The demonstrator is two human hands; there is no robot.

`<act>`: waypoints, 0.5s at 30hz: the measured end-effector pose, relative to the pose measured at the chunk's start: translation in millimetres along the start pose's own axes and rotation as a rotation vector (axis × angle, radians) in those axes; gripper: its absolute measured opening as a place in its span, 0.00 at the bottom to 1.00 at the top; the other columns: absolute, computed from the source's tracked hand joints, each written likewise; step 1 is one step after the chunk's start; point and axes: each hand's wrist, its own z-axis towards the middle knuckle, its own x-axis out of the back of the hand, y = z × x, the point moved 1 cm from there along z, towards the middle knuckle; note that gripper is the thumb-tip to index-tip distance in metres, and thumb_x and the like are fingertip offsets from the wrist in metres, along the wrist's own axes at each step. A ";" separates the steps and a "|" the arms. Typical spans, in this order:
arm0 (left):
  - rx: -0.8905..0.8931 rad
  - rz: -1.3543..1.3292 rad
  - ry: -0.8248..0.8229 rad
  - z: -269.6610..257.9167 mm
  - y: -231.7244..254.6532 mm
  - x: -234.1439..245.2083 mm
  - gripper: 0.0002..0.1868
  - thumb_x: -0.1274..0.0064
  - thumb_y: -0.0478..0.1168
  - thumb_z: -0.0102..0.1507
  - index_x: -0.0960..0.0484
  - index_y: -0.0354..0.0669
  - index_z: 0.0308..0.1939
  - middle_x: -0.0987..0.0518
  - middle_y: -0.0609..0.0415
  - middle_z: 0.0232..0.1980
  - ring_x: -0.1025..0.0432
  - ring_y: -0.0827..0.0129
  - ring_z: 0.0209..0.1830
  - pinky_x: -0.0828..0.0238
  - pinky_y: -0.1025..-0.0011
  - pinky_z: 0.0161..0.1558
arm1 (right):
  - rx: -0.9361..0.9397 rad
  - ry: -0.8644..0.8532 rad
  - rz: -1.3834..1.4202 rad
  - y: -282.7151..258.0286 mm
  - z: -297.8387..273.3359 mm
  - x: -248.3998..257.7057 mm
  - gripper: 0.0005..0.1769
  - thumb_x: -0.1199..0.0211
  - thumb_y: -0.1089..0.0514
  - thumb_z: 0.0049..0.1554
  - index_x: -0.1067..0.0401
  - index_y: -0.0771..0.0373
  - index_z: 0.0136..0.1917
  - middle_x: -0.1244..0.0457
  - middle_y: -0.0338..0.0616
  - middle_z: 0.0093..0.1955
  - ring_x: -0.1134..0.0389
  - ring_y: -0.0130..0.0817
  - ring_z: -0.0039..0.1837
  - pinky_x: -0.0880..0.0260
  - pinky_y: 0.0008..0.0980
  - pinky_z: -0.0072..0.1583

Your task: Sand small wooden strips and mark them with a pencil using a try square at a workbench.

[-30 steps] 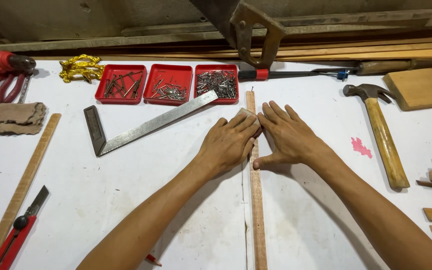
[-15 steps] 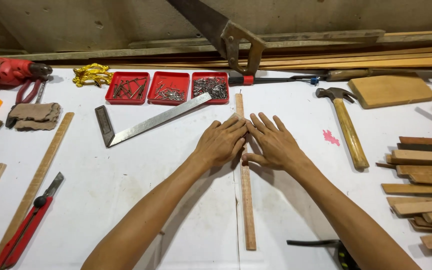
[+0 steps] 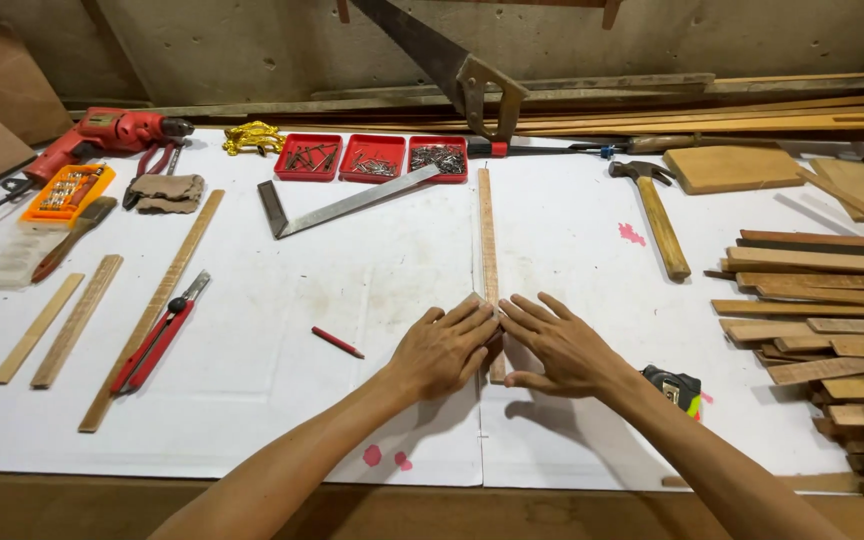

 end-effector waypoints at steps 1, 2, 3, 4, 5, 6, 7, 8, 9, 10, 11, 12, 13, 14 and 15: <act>0.000 0.005 -0.001 -6.0 4.2 -0.2 0.26 0.59 0.50 0.69 0.30 0.45 0.69 0.32 0.51 0.73 0.42 0.61 0.76 0.38 0.55 0.61 | 0.000 0.005 0.001 -5.0 -5.3 0.2 0.57 0.57 0.17 0.54 0.50 0.63 0.77 0.57 0.50 0.81 0.60 0.41 0.82 0.67 0.46 0.79; -0.014 0.009 -0.001 -12.7 9.3 -1.6 0.26 0.59 0.50 0.68 0.30 0.45 0.68 0.32 0.51 0.74 0.42 0.60 0.75 0.38 0.55 0.60 | 0.029 0.003 0.012 -10.6 -11.6 -0.5 0.57 0.58 0.17 0.55 0.50 0.64 0.77 0.57 0.49 0.81 0.61 0.41 0.82 0.67 0.47 0.78; -0.029 0.014 -0.002 -18.7 13.6 -3.6 0.26 0.59 0.50 0.68 0.30 0.45 0.68 0.33 0.51 0.74 0.42 0.60 0.75 0.38 0.55 0.60 | 0.057 0.001 0.024 -15.6 -17.0 -1.7 0.57 0.59 0.17 0.55 0.50 0.65 0.77 0.57 0.49 0.81 0.61 0.40 0.82 0.68 0.47 0.78; -0.028 0.013 -0.005 -22.4 17.0 -3.6 0.26 0.59 0.50 0.68 0.30 0.45 0.68 0.33 0.51 0.74 0.42 0.60 0.75 0.38 0.55 0.60 | 0.057 0.000 0.027 -20.8 -19.6 -5.0 0.57 0.59 0.17 0.55 0.50 0.65 0.77 0.57 0.49 0.81 0.61 0.40 0.82 0.68 0.47 0.78; -0.008 0.004 -0.042 -25.1 19.7 -3.6 0.27 0.59 0.50 0.68 0.30 0.44 0.69 0.33 0.50 0.74 0.42 0.61 0.75 0.38 0.56 0.61 | 0.033 -0.015 0.042 -24.9 -21.5 -8.0 0.57 0.60 0.16 0.54 0.51 0.64 0.77 0.57 0.49 0.81 0.62 0.41 0.82 0.68 0.47 0.78; 0.008 -0.001 -0.076 -23.4 20.2 -1.2 0.27 0.60 0.50 0.69 0.31 0.43 0.70 0.33 0.50 0.75 0.42 0.62 0.76 0.37 0.58 0.61 | 0.005 -0.026 0.053 -25.3 -21.5 -8.2 0.58 0.60 0.16 0.53 0.51 0.63 0.77 0.57 0.48 0.81 0.62 0.41 0.82 0.69 0.47 0.78; 0.005 0.001 -0.076 -24.7 21.1 0.1 0.27 0.60 0.50 0.69 0.31 0.43 0.70 0.33 0.50 0.75 0.42 0.62 0.76 0.37 0.58 0.61 | 0.002 -0.024 0.053 -29.0 -22.7 -6.9 0.58 0.60 0.16 0.53 0.51 0.63 0.77 0.57 0.48 0.81 0.62 0.41 0.82 0.69 0.47 0.78; 0.000 -0.001 -0.074 -24.4 20.9 0.9 0.26 0.60 0.50 0.69 0.30 0.44 0.69 0.33 0.50 0.74 0.42 0.62 0.76 0.38 0.57 0.61 | -0.006 -0.017 0.041 -31.2 -23.1 -5.7 0.58 0.61 0.16 0.54 0.51 0.65 0.77 0.57 0.50 0.81 0.63 0.43 0.82 0.69 0.47 0.78; -0.004 -0.002 -0.073 -23.7 20.1 1.7 0.26 0.60 0.49 0.69 0.30 0.45 0.69 0.32 0.50 0.74 0.42 0.62 0.76 0.38 0.56 0.61 | -0.014 -0.010 0.030 -33.0 -22.8 -4.6 0.58 0.62 0.16 0.55 0.51 0.66 0.77 0.58 0.53 0.81 0.63 0.44 0.82 0.68 0.48 0.77; -0.005 0.000 -0.072 -21.4 17.8 -1.2 0.26 0.60 0.49 0.69 0.30 0.45 0.69 0.32 0.50 0.74 0.42 0.62 0.76 0.38 0.56 0.61 | -0.015 -0.008 0.029 -32.3 -20.6 -0.6 0.58 0.62 0.16 0.55 0.51 0.66 0.77 0.58 0.53 0.81 0.63 0.44 0.82 0.68 0.48 0.77; -0.007 0.006 -0.053 -18.8 15.1 -4.1 0.25 0.60 0.49 0.69 0.29 0.44 0.68 0.32 0.50 0.74 0.42 0.61 0.75 0.38 0.56 0.61 | -0.031 -0.057 0.027 -31.2 -18.1 2.8 0.58 0.63 0.16 0.55 0.52 0.66 0.77 0.58 0.52 0.81 0.64 0.44 0.82 0.69 0.48 0.78; -0.010 0.016 -0.033 -16.0 11.1 -7.0 0.25 0.59 0.49 0.69 0.29 0.43 0.67 0.32 0.49 0.73 0.41 0.61 0.75 0.38 0.56 0.61 | -0.048 -0.100 0.024 -30.1 -14.2 5.5 0.58 0.64 0.16 0.55 0.52 0.66 0.77 0.59 0.52 0.81 0.65 0.44 0.83 0.69 0.48 0.78; -0.012 0.023 -0.030 -11.7 8.7 -3.2 0.25 0.59 0.49 0.69 0.29 0.43 0.67 0.32 0.49 0.73 0.41 0.61 0.75 0.38 0.56 0.61 | -0.049 -0.093 0.021 -26.0 -9.6 2.9 0.58 0.64 0.16 0.55 0.52 0.66 0.77 0.59 0.52 0.81 0.65 0.44 0.83 0.69 0.48 0.78; 0.000 0.010 -0.046 -8.0 7.0 -0.1 0.25 0.60 0.49 0.69 0.29 0.43 0.67 0.32 0.49 0.73 0.41 0.61 0.75 0.37 0.56 0.60 | -0.057 -0.088 0.040 -22.3 -5.9 0.0 0.58 0.64 0.17 0.56 0.52 0.66 0.78 0.59 0.52 0.82 0.66 0.44 0.83 0.69 0.48 0.78; 0.013 -0.002 -0.062 -3.7 4.9 2.5 0.25 0.60 0.48 0.69 0.28 0.43 0.67 0.31 0.49 0.73 0.41 0.60 0.75 0.37 0.57 0.59 | -0.064 -0.082 0.059 -18.1 -1.7 -3.3 0.57 0.65 0.17 0.56 0.52 0.66 0.78 0.59 0.52 0.82 0.66 0.44 0.83 0.69 0.48 0.78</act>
